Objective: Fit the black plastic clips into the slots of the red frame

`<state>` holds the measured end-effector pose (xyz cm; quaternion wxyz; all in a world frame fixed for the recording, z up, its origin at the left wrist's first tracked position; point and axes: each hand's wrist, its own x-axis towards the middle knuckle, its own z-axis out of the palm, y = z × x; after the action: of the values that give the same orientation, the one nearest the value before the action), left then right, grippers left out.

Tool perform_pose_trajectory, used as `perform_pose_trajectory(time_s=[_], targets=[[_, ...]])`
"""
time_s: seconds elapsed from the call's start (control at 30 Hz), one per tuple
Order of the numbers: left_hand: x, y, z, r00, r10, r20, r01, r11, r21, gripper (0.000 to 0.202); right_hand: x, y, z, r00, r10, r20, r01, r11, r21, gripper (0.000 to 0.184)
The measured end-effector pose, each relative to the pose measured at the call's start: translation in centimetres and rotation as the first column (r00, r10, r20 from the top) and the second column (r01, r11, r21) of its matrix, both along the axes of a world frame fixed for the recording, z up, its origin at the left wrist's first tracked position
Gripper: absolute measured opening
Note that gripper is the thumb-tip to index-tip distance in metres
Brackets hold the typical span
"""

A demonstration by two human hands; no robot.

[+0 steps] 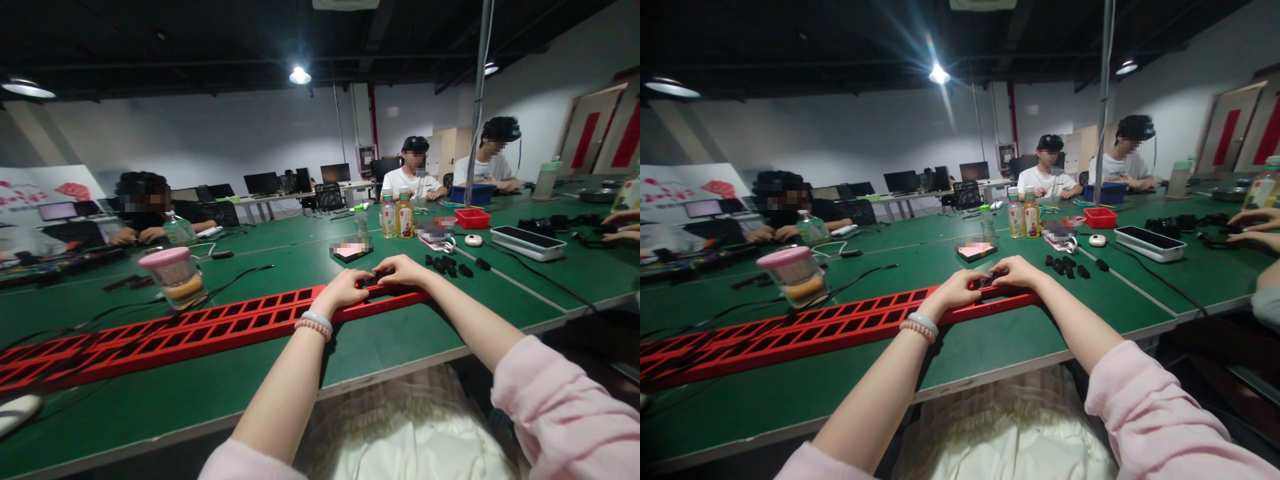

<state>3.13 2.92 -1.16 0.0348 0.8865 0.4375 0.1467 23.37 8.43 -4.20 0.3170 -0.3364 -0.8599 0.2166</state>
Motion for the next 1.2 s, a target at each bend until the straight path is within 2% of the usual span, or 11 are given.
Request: perform_pose_trajectory(time_s=[0.23, 0.5, 0.9, 1.2], targets=[[-0.09, 0.11, -0.13, 1.0, -0.009, 0.013, 0.009, 1.0, -0.006, 0.044, -0.04, -0.4, 0.36, 1.0, -0.023, -0.002, 0.023, 0.999, -0.026, 0.031], [-0.27, 0.44, -0.36, 0.999, -0.012, 0.033, 0.012, 1.0, -0.011, 0.045, -0.14, -0.38, 0.33, 0.997, -0.071, 0.003, 0.071, 0.996, -0.061, 0.028], [-0.05, -0.07, 0.1, 0.999, 0.014, 0.031, -0.013, 1.0, -0.025, 0.045, 0.02, 0.0, 0.33, 1.0, -0.015, -0.014, 0.014, 0.993, -0.115, 0.03], [-0.08, -0.1, 0.25, 0.999, 0.01, 0.032, -0.009, 1.0, -0.028, 0.044, 0.0, 0.12, 0.23, 1.0, -0.005, -0.001, 0.005, 0.996, -0.088, 0.031]])
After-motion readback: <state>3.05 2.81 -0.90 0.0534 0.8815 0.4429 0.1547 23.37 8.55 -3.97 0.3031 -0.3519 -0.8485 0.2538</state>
